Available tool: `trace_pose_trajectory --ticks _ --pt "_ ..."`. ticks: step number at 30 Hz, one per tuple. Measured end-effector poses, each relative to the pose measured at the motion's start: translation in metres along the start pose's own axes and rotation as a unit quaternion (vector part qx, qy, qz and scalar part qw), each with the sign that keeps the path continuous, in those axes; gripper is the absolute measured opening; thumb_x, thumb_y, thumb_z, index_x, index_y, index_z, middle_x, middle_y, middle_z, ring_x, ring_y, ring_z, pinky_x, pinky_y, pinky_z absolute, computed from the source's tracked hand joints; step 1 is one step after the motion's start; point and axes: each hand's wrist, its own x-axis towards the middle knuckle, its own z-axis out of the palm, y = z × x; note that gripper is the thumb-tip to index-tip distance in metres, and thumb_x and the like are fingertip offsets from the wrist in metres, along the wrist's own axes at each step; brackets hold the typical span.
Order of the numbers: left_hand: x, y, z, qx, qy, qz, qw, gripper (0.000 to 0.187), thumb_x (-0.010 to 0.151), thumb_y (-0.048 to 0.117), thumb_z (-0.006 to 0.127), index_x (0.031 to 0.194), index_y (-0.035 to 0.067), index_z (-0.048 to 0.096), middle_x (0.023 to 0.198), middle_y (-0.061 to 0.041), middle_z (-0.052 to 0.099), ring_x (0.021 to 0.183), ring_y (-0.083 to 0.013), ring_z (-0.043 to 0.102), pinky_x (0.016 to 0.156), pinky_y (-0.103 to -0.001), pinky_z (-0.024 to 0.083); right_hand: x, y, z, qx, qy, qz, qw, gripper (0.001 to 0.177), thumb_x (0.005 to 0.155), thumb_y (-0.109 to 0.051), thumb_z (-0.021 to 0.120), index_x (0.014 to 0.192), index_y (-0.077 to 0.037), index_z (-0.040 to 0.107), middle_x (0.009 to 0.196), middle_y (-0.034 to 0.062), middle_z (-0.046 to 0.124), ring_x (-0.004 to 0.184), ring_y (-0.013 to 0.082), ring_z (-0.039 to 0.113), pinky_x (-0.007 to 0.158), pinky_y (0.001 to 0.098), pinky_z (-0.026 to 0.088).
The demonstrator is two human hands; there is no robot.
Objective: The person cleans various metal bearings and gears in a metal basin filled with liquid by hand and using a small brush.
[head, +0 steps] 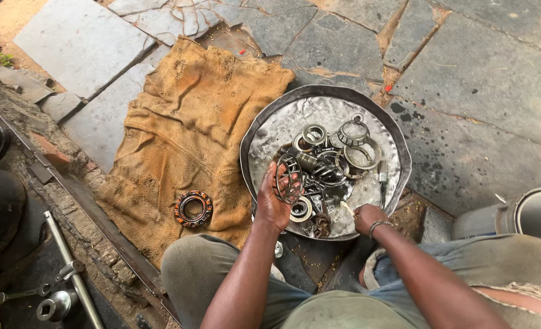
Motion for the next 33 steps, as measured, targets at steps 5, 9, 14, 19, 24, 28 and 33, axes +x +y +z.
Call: trace_pose_trajectory --ticks 5,9,14,19,24,28,33 --pt "-0.012 0.01 0.003 -0.029 -0.02 0.005 0.999 0.053 0.09 0.048 0.064 0.125 0.008 0.059 0.095 -0.009 0.069 0.087 -0.0214 0.068 0.08 -0.039 0.059 0.011 -0.016 0.001 0.011 -0.035 0.044 0.998 0.046 0.082 -0.012 0.061 0.124 -0.024 0.074 0.121 0.0131 0.073 0.115 0.0324 0.068 0.105 0.04 0.052" --pt "-0.009 0.011 -0.003 -0.037 -0.025 -0.001 0.999 0.06 0.09 0.049 0.065 0.13 0.005 0.057 0.098 -0.011 0.069 0.086 -0.0218 0.068 0.08 -0.039 0.058 0.013 -0.025 0.009 -0.004 -0.055 0.004 0.998 0.049 0.08 -0.011 0.063 0.128 -0.018 0.069 0.124 0.0141 0.07 0.118 0.0308 0.067 0.106 0.037 0.051" --pt "-0.006 0.004 -0.004 -0.023 -0.014 0.0 1.0 0.065 0.089 0.051 0.066 0.131 0.003 0.055 0.099 -0.013 0.069 0.085 -0.0226 0.067 0.079 -0.04 0.059 0.0 -0.029 0.004 0.014 -0.039 -0.01 0.999 0.049 0.079 -0.005 0.061 0.126 -0.018 0.07 0.121 0.0158 0.07 0.117 0.0313 0.066 0.105 0.0378 0.05" --pt "-0.008 0.001 -0.005 -0.005 -0.008 -0.006 1.0 0.065 0.085 0.054 0.068 0.128 0.007 0.056 0.096 -0.011 0.067 0.083 -0.0226 0.067 0.077 -0.041 0.059 -0.024 -0.023 -0.005 0.029 -0.018 -0.018 0.999 0.044 0.079 -0.01 0.061 0.121 -0.017 0.074 0.115 0.0165 0.073 0.113 0.0324 0.068 0.103 0.039 0.052" --pt "-0.002 -0.007 -0.016 -0.022 -0.003 0.002 1.0 0.059 0.088 0.05 0.071 0.127 0.008 0.056 0.096 -0.008 0.065 0.083 -0.0208 0.066 0.076 -0.039 0.057 -0.034 -0.013 -0.012 0.054 0.022 0.013 0.998 0.034 0.087 -0.024 0.064 0.118 -0.016 0.075 0.111 0.0154 0.076 0.108 0.033 0.07 0.1 0.0412 0.053" --pt "-0.001 -0.012 -0.021 -0.028 -0.013 0.02 0.999 0.062 0.089 0.046 0.073 0.135 0.009 0.054 0.1 -0.004 0.063 0.088 -0.0159 0.065 0.082 -0.036 0.056 -0.011 -0.004 -0.002 0.008 -0.024 0.02 0.999 0.045 0.081 -0.017 0.068 0.125 -0.021 0.072 0.112 0.015 0.074 0.105 0.0315 0.071 0.098 0.0381 0.055" --pt "-0.007 -0.008 -0.02 -0.001 -0.001 -0.009 1.0 0.076 0.087 0.058 0.065 0.137 0.002 0.051 0.102 -0.011 0.067 0.088 -0.0199 0.068 0.085 -0.039 0.058 0.01 -0.007 0.001 -0.005 -0.104 0.028 0.994 0.045 0.085 -0.009 0.059 0.126 -0.025 0.072 0.111 0.0111 0.078 0.102 0.0291 0.077 0.093 0.0399 0.061"
